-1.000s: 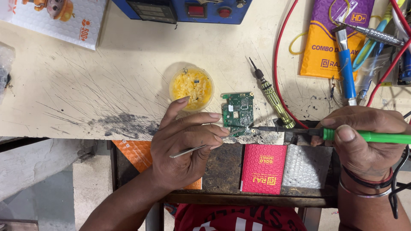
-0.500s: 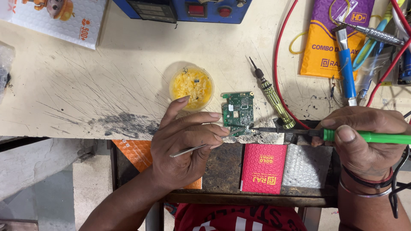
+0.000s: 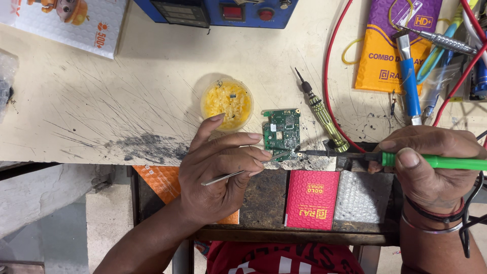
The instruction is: The person holds a green circuit board on a workbench and uses a hot air gun on its components while steadying it with tweezers. They then dip tweezers into a small container of flux and solder the board with a soldering iron, working on different points of the board.
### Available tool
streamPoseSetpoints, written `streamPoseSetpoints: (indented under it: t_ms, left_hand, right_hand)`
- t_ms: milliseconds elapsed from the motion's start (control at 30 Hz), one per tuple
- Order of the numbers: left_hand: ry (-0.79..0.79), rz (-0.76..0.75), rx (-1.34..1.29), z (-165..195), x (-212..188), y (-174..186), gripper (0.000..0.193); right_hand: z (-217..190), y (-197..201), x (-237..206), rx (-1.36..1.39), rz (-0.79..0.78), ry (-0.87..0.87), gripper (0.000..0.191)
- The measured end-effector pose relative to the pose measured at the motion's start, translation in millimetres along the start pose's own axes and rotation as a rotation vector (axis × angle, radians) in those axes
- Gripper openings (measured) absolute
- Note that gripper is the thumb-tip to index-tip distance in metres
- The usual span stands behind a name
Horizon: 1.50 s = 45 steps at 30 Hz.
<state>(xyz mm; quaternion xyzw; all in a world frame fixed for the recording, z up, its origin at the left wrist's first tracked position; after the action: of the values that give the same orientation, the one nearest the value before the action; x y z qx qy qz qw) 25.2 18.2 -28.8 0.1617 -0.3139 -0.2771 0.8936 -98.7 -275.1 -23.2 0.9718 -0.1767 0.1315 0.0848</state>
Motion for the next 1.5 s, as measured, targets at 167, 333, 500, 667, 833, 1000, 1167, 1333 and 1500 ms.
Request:
streamPoseSetpoints:
  t_ms: [167, 333, 500, 667, 833, 1000, 1167, 1333, 1500]
  left_hand:
    - [-0.001, 0.0, 0.005, 0.4, -0.3, 0.0, 0.01]
    - [-0.002, 0.002, 0.006, 0.2, -0.4, -0.7, 0.01]
    - [0.001, 0.002, 0.001, -0.3, -0.9, -0.5, 0.01]
    - [-0.003, 0.001, 0.005, -1.0, -1.1, -0.7, 0.011]
    - [-0.004, 0.001, -0.001, -1.1, -0.8, -0.9, 0.011]
    - [-0.004, 0.004, 0.002, -0.7, -0.6, -0.4, 0.011]
    - [-0.003, 0.0, 0.006, 1.5, -0.2, 1.0, 0.009]
    - [-0.002, 0.001, 0.007, 2.0, 1.0, 1.5, 0.009]
    - [-0.012, -0.003, 0.012, 2.7, 1.6, 1.8, 0.008]
  right_hand:
    - [-0.6, -1.9, -0.9, 0.027, 0.002, 0.021, 0.024]
    - [0.5, -1.2, -1.3, 0.026, 0.019, 0.0, 0.024]
    - [1.3, -0.6, -0.7, 0.018, 0.018, 0.005, 0.024]
    - [0.9, -1.1, -0.2, 0.031, 0.014, -0.001, 0.025]
    - [0.0, -0.8, -0.1, 0.028, 0.014, -0.01, 0.025]
    - [1.2, 1.0, -0.8, 0.013, 0.002, 0.009, 0.026]
    - [3.8, 2.5, -3.0, 0.005, 0.005, 0.019, 0.027]
    - [1.8, 4.1, -4.3, -0.041, 0.026, -0.039, 0.027]
    - [-2.5, 1.7, 1.2, -0.035, -0.022, -0.002, 0.027]
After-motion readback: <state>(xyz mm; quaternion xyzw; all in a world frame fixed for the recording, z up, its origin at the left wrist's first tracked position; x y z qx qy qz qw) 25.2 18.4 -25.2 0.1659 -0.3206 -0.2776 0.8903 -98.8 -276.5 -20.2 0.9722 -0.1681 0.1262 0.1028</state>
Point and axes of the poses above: each hand's wrist, its own x-axis towards the middle knuckle, its own y-axis out of the back of the hand, z = x × y, the point moved 2 cm from there along x, towards the middle knuckle
